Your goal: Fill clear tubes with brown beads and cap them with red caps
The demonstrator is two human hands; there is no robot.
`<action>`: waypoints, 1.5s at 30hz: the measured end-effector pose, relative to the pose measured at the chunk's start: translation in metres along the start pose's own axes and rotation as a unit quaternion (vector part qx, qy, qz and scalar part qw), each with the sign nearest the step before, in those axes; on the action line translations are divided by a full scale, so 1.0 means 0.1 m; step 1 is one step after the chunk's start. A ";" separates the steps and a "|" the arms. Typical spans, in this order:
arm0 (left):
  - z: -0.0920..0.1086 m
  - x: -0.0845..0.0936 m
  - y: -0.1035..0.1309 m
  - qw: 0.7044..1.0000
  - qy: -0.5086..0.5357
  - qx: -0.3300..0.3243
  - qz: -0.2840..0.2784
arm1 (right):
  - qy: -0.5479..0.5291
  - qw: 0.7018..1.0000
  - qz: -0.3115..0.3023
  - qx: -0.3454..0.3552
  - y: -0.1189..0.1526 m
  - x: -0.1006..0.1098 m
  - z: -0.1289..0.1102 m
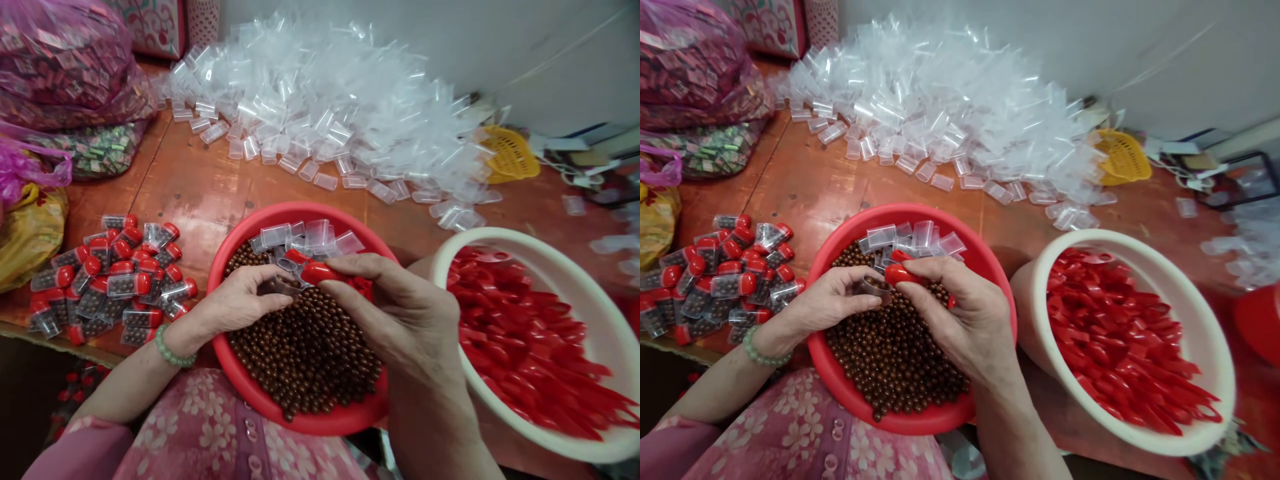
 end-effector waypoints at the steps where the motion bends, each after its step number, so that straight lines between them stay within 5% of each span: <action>1: 0.00 0.00 0.00 1.000 0.020 0.009 -0.003 | -0.034 0.999 0.018 -0.026 0.00 -0.02 0.04; 10: 0.01 -0.03 0.06 0.980 0.189 0.021 -0.057 | -0.208 0.970 0.083 -0.091 -0.06 -0.15 0.27; 26: 0.02 -0.03 0.07 0.979 0.192 0.022 -0.062 | -0.267 0.954 0.102 -0.094 -0.11 -0.17 0.40; 35: 0.00 -0.02 0.05 0.980 0.185 0.018 -0.065 | -0.206 0.975 0.044 -0.071 -0.11 -0.20 0.34; 45: -0.01 -0.02 0.05 0.990 0.128 0.029 -0.052 | 0.035 0.995 -0.081 0.054 -0.11 -0.10 0.03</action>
Point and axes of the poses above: each hand's wrist, its own y-axis away from the middle knuckle, its own x-axis out of the back of the hand, z = x × y, the point moved 6 cm from there along -y, towards the middle knuckle, and after that the axes turned 8 degrees about -y, right-handed, at the moved point
